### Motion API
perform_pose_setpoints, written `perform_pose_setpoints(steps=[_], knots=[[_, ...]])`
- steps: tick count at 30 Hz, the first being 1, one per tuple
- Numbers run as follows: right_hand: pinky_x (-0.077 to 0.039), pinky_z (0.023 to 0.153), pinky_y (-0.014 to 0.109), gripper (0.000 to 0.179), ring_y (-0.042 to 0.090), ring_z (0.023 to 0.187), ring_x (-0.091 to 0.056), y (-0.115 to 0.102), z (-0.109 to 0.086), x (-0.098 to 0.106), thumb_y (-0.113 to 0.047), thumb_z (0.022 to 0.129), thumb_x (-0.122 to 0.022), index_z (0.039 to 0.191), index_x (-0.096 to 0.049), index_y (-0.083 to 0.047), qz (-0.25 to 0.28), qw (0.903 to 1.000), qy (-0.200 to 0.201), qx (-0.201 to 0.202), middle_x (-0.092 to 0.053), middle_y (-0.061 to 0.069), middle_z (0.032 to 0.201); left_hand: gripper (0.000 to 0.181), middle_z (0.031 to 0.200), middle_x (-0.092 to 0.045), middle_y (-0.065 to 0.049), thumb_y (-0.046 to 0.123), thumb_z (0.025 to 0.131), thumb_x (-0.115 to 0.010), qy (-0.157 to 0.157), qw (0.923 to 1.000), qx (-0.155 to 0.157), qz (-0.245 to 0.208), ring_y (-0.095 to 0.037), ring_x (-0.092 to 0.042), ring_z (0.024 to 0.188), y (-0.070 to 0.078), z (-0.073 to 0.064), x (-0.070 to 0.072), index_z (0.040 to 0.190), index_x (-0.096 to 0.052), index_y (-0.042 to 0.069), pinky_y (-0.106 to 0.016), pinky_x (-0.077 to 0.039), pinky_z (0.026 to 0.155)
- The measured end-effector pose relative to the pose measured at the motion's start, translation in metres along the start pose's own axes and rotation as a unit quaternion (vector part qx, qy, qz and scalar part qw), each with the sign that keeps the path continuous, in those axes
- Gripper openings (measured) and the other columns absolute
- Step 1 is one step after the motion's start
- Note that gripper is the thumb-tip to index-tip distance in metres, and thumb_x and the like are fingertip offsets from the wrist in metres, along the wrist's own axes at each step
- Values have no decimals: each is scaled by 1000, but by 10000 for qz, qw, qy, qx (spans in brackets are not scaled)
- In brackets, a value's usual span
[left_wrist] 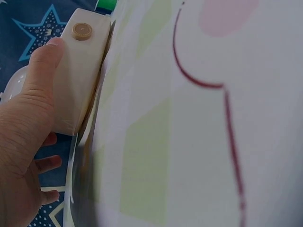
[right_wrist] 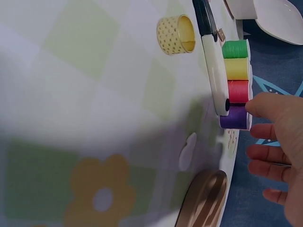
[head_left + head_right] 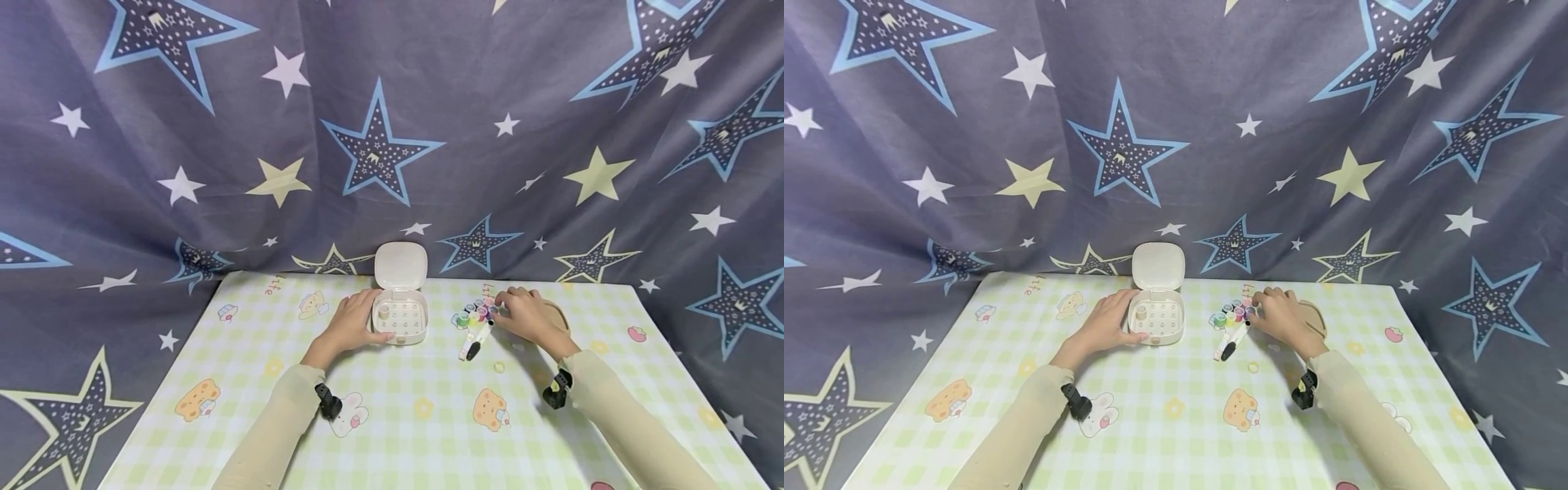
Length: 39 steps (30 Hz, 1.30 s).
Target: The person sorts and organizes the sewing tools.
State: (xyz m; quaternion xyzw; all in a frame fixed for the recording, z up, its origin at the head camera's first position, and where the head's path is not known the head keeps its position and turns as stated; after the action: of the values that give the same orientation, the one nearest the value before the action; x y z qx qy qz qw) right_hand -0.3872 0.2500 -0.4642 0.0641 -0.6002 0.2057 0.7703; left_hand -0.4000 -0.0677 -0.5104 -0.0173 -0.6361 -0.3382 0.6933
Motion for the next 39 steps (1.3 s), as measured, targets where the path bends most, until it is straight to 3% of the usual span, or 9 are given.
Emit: perform_pose_setpoints(steps=[12, 20, 39], knots=[[-41, 84, 56, 19, 26, 79, -56, -2, -2, -5, -22, 89, -74, 100, -73, -7, 61, 9999, -82, 6, -65, 11, 86, 104, 153, -46, -11, 61, 76, -82, -114, 9999, 64, -10, -34, -44, 141, -2, -2, -5, 156, -36, 13, -59, -33, 115], [-41, 81, 53, 18, 24, 75, -53, 0, -1, -4, -21, 86, -74, 97, -72, -7, 70, 10000, -24, -4, -61, 6, 80, 104, 153, -46, -12, 61, 75, -82, -50, 10000, 34, 25, -35, -45, 141, -2, -1, -3, 155, -36, 12, -61, -34, 114], [-41, 82, 55, 21, 26, 83, -59, 11, 1, -8, -25, 84, -75, 95, -72, -7, -159, 9995, -267, -91, -64, 6, 86, 106, 155, -45, -12, 61, 75, -82, -53, 10000, 45, -30, -36, -43, 142, -3, 1, -3, 156, -36, 11, -59, -33, 116]])
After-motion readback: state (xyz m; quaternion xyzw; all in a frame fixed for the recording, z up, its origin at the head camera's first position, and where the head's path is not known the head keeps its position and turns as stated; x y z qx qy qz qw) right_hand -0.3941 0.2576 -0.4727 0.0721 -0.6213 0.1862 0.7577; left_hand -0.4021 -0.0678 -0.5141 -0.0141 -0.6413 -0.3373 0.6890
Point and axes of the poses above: each hand's wrist, its own z-axis towards the middle knuckle, its own x-axis out of the back of the hand, y = z × x, the point moved 10 cm from there along z, towards the middle knuckle
